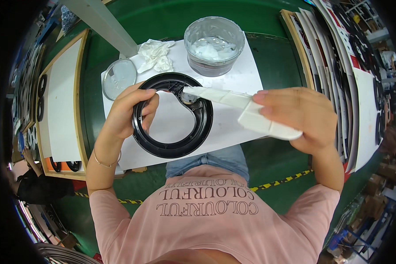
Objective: Applying white paste to black circular rings using a scraper and wiping them with a cloth.
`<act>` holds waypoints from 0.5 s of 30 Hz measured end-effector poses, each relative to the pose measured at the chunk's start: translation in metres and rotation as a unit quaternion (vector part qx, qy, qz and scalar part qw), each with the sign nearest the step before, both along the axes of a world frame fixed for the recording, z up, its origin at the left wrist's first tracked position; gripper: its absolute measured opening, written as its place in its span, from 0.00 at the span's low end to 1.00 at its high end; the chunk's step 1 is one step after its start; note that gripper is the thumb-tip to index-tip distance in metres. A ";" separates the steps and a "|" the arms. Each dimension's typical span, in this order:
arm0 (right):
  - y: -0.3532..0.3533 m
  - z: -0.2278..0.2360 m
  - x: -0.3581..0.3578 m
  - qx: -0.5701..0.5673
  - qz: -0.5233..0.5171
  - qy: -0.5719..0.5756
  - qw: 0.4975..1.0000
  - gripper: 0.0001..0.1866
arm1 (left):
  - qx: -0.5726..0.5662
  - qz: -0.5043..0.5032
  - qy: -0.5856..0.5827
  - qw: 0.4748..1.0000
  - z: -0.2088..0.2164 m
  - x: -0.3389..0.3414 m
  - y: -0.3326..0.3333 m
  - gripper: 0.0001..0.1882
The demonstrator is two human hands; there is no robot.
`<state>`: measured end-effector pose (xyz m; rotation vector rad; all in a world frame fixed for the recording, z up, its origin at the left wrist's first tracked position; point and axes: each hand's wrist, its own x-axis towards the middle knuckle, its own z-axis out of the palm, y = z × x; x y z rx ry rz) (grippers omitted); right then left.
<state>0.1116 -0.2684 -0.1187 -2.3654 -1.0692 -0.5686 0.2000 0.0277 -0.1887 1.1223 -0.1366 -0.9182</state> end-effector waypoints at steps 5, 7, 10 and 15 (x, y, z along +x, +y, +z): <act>-0.002 -0.005 0.007 0.024 0.013 0.048 0.998 0.07 | 0.039 0.014 -0.034 0.999 0.006 -0.004 -0.002 0.10; 0.000 -0.006 0.008 0.026 0.020 0.054 0.998 0.06 | 0.019 0.008 -0.018 1.000 0.004 -0.004 0.001 0.11; 0.001 -0.005 0.009 0.006 0.024 0.052 0.998 0.04 | 0.026 0.013 -0.031 0.999 0.006 -0.006 0.003 0.10; 0.000 -0.010 0.005 0.024 -0.012 0.072 0.997 0.05 | 0.054 0.015 -0.062 0.997 0.010 -0.009 0.002 0.10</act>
